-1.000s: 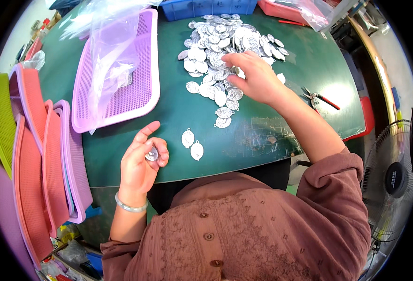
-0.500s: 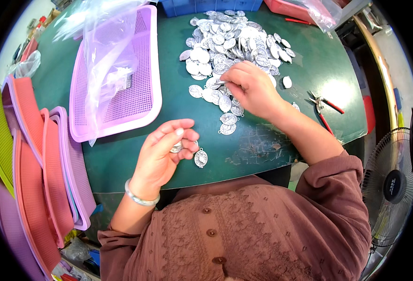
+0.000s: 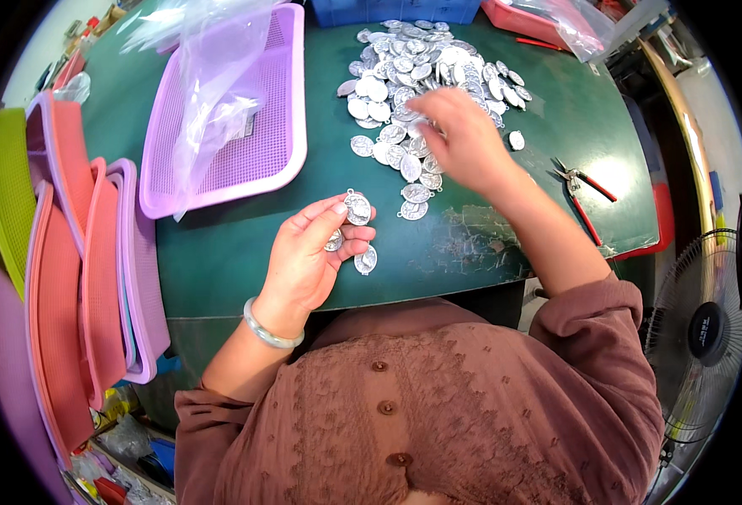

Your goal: The person picks up small silver-colored metal charms from a table, turns them over, and inspects them by hand. The person repeatedly handles multiple charms, comparing them and placing some back on the table while continuing to examine others.

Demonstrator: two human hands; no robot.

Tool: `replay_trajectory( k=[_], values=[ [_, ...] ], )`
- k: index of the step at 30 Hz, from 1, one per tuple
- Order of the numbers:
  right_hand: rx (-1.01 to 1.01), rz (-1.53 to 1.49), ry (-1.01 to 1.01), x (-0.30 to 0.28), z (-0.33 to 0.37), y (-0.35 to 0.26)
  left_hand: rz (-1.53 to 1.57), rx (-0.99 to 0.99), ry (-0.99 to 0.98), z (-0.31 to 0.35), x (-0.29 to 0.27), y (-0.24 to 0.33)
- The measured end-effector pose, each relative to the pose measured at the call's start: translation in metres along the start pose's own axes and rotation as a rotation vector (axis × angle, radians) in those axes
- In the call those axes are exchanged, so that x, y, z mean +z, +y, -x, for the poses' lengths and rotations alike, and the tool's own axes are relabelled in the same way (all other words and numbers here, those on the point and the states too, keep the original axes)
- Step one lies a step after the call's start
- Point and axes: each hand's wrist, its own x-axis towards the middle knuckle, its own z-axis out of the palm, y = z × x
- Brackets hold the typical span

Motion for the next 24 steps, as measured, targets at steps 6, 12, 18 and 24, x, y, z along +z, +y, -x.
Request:
replay_trajectory(
  k=[6, 12, 18, 24],
  values=[
    [-0.079, 0.244, -0.038, 0.027, -0.006, 0.020, 0.048, 0.036, -0.027, 0.021, -0.008, 0.007],
    [-0.050, 0.169, -0.130, 0.034, -0.011, 0.017, 0.039, 0.080, -0.023, 0.038, -0.021, 0.009],
    [0.046, 0.074, -0.233, 0.028, -0.018, 0.010, 0.056, 0.101, -0.022, 0.048, -0.027, 0.010],
    [0.270, -0.255, -0.185, 0.014, -0.013, -0.006, 0.062, 0.113, -0.012, 0.053, -0.035, 0.006]
  ],
)
